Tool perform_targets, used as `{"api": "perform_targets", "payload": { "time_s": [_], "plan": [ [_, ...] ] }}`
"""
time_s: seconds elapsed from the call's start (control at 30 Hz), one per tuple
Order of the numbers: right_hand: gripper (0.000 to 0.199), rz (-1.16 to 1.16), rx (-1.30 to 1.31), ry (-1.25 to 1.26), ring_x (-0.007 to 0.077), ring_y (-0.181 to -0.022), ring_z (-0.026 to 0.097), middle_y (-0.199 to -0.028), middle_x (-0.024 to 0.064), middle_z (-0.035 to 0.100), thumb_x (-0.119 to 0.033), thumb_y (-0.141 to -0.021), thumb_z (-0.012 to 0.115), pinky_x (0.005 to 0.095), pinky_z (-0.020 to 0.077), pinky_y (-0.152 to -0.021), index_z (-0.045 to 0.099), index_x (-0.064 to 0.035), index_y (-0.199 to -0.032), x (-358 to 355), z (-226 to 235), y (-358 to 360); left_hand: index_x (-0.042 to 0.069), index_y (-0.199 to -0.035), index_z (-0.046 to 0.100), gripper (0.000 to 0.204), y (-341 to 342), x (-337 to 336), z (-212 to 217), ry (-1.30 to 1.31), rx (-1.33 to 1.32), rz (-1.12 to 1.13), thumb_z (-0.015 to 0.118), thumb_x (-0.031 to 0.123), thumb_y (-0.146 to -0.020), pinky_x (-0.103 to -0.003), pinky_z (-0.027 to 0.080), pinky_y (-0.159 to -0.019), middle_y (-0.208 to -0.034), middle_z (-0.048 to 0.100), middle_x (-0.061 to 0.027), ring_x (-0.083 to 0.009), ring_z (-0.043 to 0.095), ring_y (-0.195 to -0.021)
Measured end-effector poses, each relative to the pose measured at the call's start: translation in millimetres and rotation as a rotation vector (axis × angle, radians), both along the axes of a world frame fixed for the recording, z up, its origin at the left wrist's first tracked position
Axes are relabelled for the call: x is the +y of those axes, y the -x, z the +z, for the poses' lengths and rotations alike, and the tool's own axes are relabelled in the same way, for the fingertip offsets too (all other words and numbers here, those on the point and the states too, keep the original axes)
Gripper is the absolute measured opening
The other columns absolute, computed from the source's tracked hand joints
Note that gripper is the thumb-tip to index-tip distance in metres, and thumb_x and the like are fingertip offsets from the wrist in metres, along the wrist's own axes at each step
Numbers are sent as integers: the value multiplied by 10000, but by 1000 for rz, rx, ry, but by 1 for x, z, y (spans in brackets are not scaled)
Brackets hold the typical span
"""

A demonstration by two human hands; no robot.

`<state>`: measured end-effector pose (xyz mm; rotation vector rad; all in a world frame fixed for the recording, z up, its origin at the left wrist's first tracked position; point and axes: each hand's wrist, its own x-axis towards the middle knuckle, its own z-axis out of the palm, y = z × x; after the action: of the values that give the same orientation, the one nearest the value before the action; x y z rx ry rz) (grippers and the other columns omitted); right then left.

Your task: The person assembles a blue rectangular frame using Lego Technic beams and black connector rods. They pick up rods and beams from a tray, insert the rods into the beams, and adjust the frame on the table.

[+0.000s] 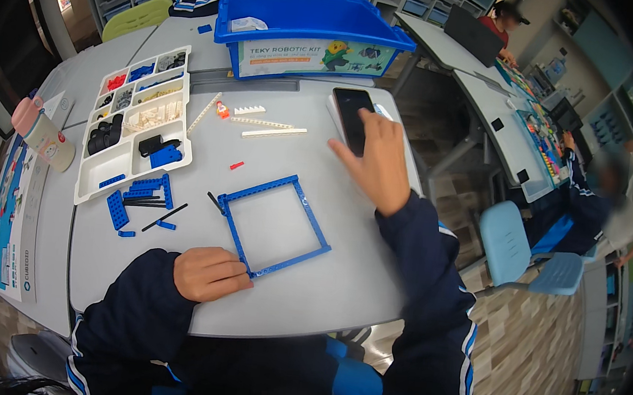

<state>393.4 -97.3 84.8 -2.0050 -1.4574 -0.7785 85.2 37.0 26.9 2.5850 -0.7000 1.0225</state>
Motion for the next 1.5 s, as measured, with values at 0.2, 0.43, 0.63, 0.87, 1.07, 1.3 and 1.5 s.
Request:
{"api": "perform_targets", "payload": {
  "time_s": [0.2,0.43,0.63,0.87,1.07,1.3,1.5],
  "plan": [
    [1010,-281,318,418,470,-960,614,-1026,395,603,-684,-756,781,513,517,-881,562,217,-1154,31,-23,-56,53,-883,688,159,-2,-1,1,37,-27,-29,803,100,-784,-285,533,-622,-894,657,-79,-207,650,-758],
    [872,-346,340,395,547,-945,647,-1054,409,602,-379,-682,833,527,562,-853,482,152,-1278,42,-34,-63,51,-859,680,207,-3,-2,1,47,-81,-32,844,151,-780,-296,515,-598,-894,657,-78,-205,635,-715],
    [809,-190,321,195,436,-991,695,-1039,292,712,-350,-602,818,475,552,-874,603,50,-1272,30,-33,-73,58,-886,668,177,-4,-1,2,18,-167,-57,807,150,-825,-314,497,-597,-875,628,-55,-200,621,-721],
    [751,127,1218,5,143,-810,661,-1086,162,711,-216,-741,809,235,471,-639,549,40,-1397,-19,32,-48,55,-1011,658,181,12,-3,25,245,-216,25,760,151,-896,-336,537,-637,-981,606,-75,-222,631,-770],
    [1006,449,1006,36,274,-1220,629,-1349,214,609,-376,-664,870,362,450,-1069,448,48,-1472,-69,111,93,36,-1473,428,588,67,-61,56,1625,353,-262,698,187,-973,-397,561,-934,-1316,561,-185,-294,625,-1181],
    [944,847,298,493,340,-1031,626,-1190,185,608,-197,-579,877,420,518,-907,513,5,-1426,-52,100,234,54,-1611,179,805,151,-126,74,2061,145,-395,610,411,-1033,-507,413,-1152,-1572,378,-171,-314,453,-1431],
    [931,973,140,570,380,-1021,577,-1328,248,505,-287,-701,873,436,505,-888,453,-19,-1488,-20,75,302,55,-1454,484,515,193,-119,59,2347,-81,274,578,353,-1044,-497,520,-1050,-1380,615,-130,-289,616,-1262]
  ]
}}
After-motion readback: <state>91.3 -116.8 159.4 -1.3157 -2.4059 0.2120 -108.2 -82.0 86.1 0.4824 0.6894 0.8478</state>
